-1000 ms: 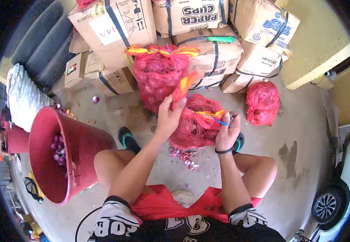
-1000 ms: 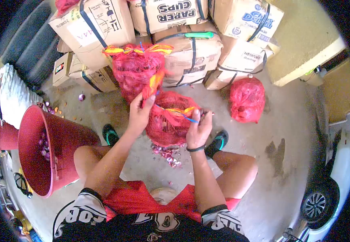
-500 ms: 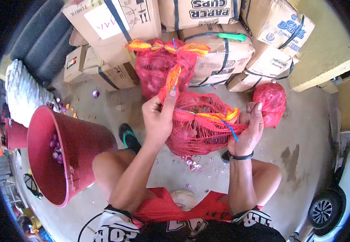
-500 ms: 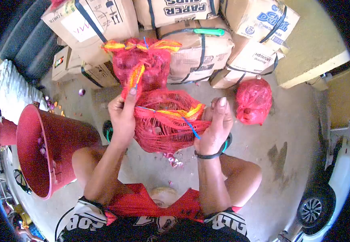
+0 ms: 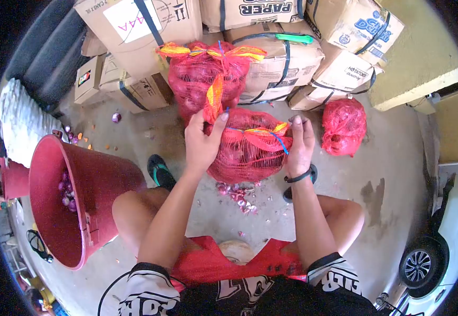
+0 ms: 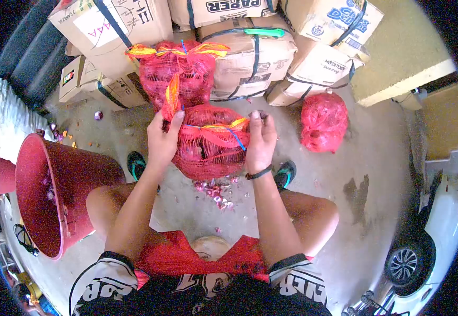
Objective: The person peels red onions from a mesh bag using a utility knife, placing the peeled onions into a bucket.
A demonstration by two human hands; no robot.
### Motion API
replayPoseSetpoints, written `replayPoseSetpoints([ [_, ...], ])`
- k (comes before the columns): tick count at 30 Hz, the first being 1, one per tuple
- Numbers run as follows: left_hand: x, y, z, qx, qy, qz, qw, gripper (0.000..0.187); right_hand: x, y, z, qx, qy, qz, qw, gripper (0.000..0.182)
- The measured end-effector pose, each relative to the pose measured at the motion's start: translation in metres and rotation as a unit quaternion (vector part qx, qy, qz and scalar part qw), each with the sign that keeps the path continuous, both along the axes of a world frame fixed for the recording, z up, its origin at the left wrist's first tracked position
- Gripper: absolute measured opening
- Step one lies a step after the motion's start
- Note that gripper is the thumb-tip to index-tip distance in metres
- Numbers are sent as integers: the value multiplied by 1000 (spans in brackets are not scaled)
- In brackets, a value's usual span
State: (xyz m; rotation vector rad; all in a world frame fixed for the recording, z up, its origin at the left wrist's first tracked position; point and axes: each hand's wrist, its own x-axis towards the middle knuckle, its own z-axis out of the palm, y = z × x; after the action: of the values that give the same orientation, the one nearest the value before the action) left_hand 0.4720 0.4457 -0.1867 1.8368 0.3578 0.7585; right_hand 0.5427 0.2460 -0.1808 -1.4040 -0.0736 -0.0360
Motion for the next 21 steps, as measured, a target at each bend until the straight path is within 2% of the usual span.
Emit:
replayPoseSetpoints([
  [5,-15,7,-8,39,19,-20,999,26,-40,-55,20,-211,-65,-5,975,33],
  [7,-18,10,-9,64,18,-4,998,32,-83,-77,35,-212,-31,-2,977,29],
  [9,-22,7,-10,111,13,28,993,39,-132,-101,59,-274,15,127,953,25],
  [10,-23,10,-14,109,-16,39,993,42,-151,-106,88,-307,-1,265,914,21],
  [11,-24,14,-19,107,-44,49,992,46,-167,-109,100,-191,-56,418,887,17],
  [12,-30,14,-15,59,-51,40,996,50,-182,-105,112,-75,-53,550,830,16],
  [13,-36,15,-11,11,-59,33,998,54,-194,-97,129,-1,-63,615,786,16],
  [14,-42,19,-10,24,-59,59,996,55,-205,-87,145,73,-73,672,733,16],
  [17,-53,42,-7,49,-58,120,990,56,-218,-56,169,264,-99,754,593,27],
  [21,-75,63,-8,30,-41,171,984,55,-233,-39,161,307,-166,710,612,21],
])
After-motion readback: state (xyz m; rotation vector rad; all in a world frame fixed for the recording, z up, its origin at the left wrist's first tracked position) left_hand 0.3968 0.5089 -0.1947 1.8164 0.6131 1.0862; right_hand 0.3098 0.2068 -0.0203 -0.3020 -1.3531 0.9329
